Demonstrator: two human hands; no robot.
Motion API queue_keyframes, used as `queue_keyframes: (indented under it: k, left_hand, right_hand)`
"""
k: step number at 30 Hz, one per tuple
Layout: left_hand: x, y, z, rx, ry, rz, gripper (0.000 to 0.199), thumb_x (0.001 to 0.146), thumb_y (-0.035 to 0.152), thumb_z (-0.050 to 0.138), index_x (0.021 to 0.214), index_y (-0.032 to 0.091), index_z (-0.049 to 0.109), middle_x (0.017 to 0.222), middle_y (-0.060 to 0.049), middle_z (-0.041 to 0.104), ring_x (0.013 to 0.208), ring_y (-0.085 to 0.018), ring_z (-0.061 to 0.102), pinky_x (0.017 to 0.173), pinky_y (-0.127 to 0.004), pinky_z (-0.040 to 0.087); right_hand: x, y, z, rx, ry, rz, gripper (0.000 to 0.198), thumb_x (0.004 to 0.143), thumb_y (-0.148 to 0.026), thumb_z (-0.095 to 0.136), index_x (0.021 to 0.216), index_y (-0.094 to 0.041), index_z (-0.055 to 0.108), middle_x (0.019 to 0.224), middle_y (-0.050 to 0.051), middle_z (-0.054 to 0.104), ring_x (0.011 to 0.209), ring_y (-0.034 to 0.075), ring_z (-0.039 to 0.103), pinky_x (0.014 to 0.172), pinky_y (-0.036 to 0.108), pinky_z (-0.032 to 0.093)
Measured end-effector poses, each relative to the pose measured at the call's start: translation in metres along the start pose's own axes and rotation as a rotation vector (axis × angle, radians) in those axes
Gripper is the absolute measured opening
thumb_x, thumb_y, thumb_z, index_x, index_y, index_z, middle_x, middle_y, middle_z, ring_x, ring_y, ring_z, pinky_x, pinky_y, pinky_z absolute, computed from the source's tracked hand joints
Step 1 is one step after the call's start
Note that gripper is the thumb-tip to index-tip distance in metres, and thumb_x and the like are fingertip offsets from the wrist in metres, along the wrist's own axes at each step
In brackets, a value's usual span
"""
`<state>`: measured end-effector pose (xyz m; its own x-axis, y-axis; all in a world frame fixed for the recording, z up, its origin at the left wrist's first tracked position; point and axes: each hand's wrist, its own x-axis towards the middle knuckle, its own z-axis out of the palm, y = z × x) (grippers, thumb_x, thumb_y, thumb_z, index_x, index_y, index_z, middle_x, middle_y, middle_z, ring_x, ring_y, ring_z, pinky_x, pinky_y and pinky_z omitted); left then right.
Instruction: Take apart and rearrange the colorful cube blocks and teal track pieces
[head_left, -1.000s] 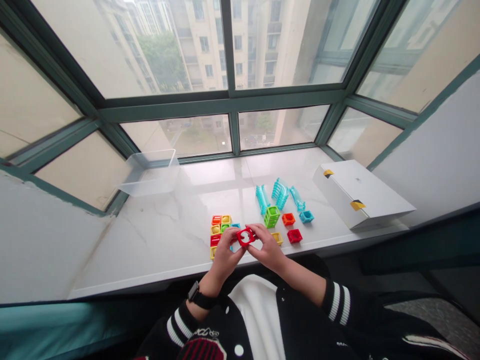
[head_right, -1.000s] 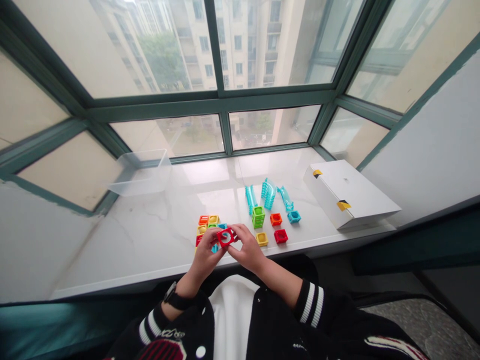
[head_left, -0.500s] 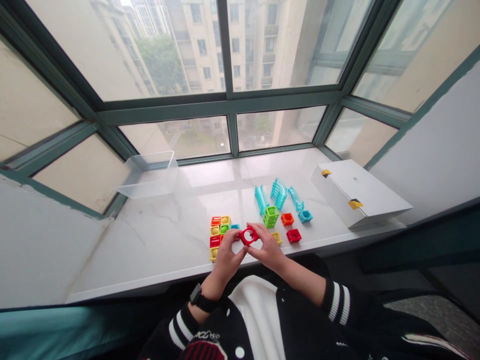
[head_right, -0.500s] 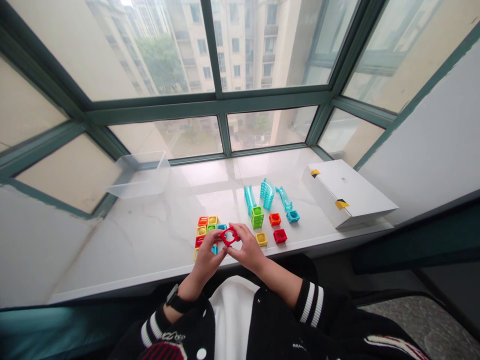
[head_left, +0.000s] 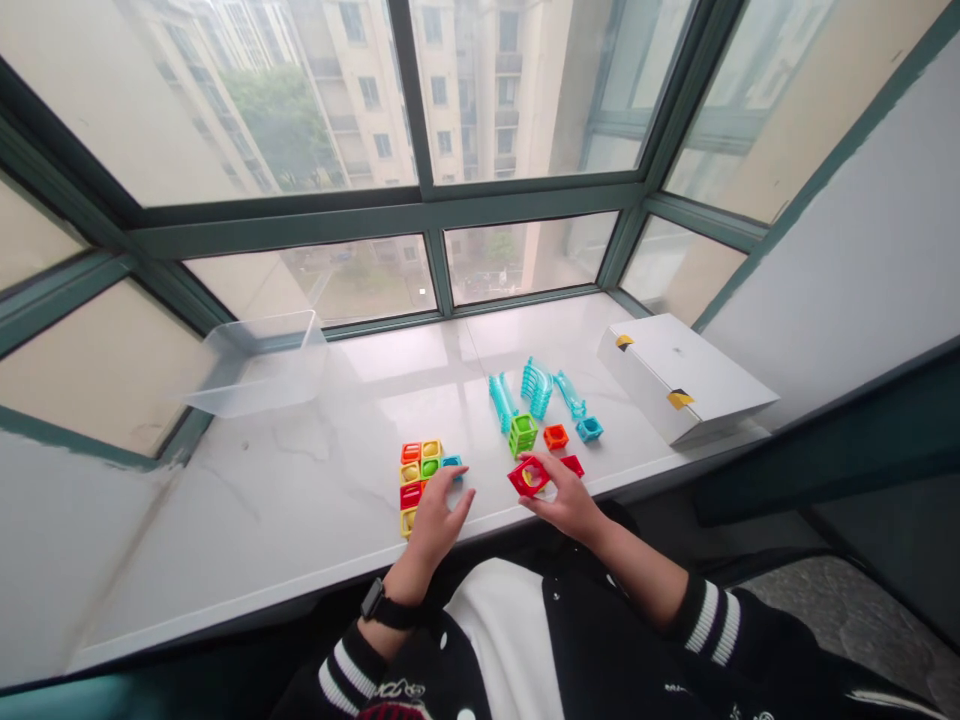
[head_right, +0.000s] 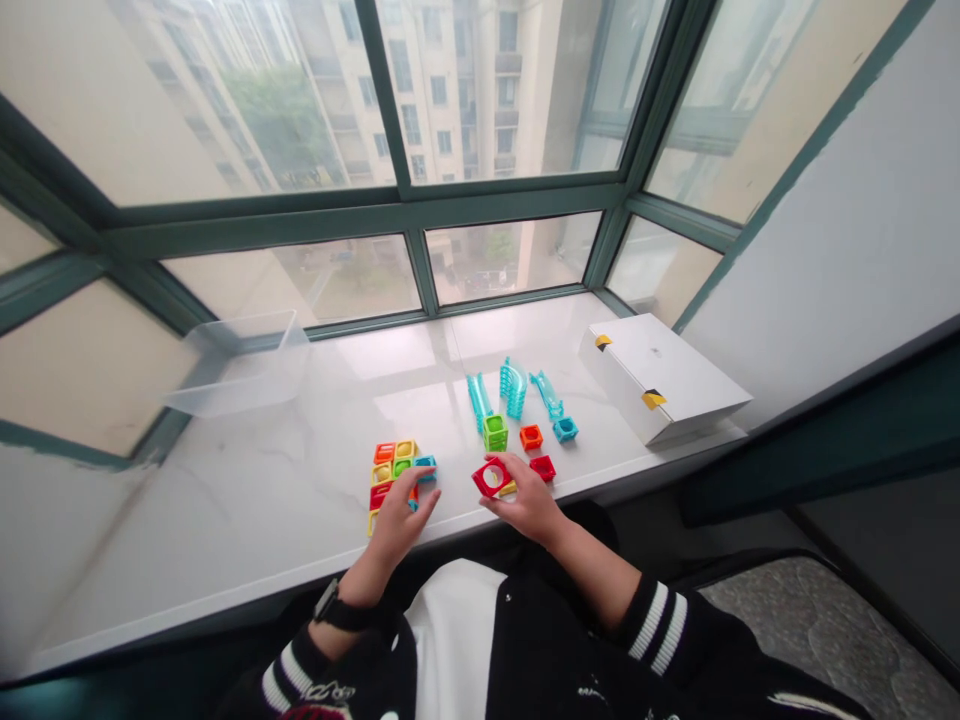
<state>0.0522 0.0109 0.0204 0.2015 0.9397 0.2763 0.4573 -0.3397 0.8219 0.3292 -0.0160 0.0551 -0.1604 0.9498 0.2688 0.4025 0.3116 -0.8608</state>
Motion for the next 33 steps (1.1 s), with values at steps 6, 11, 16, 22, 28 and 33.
queue_keyframes:
  k: [6, 11, 16, 22, 28, 33]
  left_hand:
    - [0.009, -0.041, 0.001, 0.314, 0.092, 0.038, 0.031, 0.093, 0.037, 0.068, 0.121, 0.027, 0.071, 0.135, -0.014, 0.065, 0.134, -0.039, 0.055, 0.120, -0.065, 0.034]
    - [0.004, -0.053, 0.006, 0.402, 0.068, 0.038, 0.027, 0.094, 0.037, 0.066, 0.119, 0.028, 0.073, 0.141, -0.014, 0.061, 0.137, -0.041, 0.051, 0.119, -0.065, 0.036]
    - [0.003, -0.051, 0.006, 0.449, 0.054, 0.048, 0.028, 0.094, 0.033, 0.064, 0.120, 0.027, 0.072, 0.142, -0.015, 0.060, 0.136, -0.041, 0.051, 0.116, -0.064, 0.040]
    - [0.003, -0.051, 0.006, 0.441, 0.062, 0.041, 0.027, 0.093, 0.032, 0.065, 0.118, 0.027, 0.073, 0.142, -0.014, 0.060, 0.136, -0.041, 0.051, 0.116, -0.063, 0.040]
    - [0.003, -0.050, 0.007, 0.551, 0.035, 0.047, 0.028, 0.096, 0.032, 0.061, 0.122, 0.025, 0.072, 0.144, -0.014, 0.060, 0.136, -0.039, 0.052, 0.116, -0.061, 0.042]
    - [0.002, -0.049, 0.007, 0.635, 0.005, 0.049, 0.030, 0.098, 0.031, 0.059, 0.124, 0.024, 0.071, 0.146, -0.015, 0.058, 0.138, -0.038, 0.051, 0.117, -0.057, 0.042]
  right_hand:
    - [-0.024, 0.051, -0.047, -0.194, 0.273, 0.151, 0.064, 0.085, -0.052, 0.080, 0.139, -0.023, 0.063, 0.137, 0.015, 0.069, 0.129, 0.036, 0.064, 0.114, 0.056, 0.050]
    - [-0.034, 0.081, -0.062, -0.266, 0.320, 0.250, 0.066, 0.085, -0.056, 0.076, 0.141, -0.023, 0.063, 0.138, 0.015, 0.068, 0.129, 0.035, 0.064, 0.114, 0.057, 0.049]
    - [-0.033, 0.100, -0.055, -0.253, 0.266, 0.264, 0.068, 0.084, -0.055, 0.076, 0.141, -0.021, 0.063, 0.142, 0.016, 0.067, 0.135, 0.036, 0.060, 0.118, 0.058, 0.044]
    - [-0.034, 0.126, -0.042, -0.222, 0.251, 0.316, 0.068, 0.080, -0.057, 0.077, 0.135, -0.020, 0.066, 0.136, 0.017, 0.069, 0.129, 0.037, 0.064, 0.113, 0.059, 0.048]
    - [-0.033, 0.136, -0.038, -0.211, 0.256, 0.350, 0.067, 0.074, -0.058, 0.081, 0.128, -0.021, 0.065, 0.126, 0.015, 0.070, 0.118, 0.036, 0.068, 0.106, 0.055, 0.053]
    - [-0.029, 0.139, -0.039, -0.187, 0.204, 0.355, 0.059, 0.075, -0.055, 0.081, 0.122, -0.024, 0.064, 0.122, 0.012, 0.068, 0.116, 0.034, 0.067, 0.106, 0.052, 0.053]
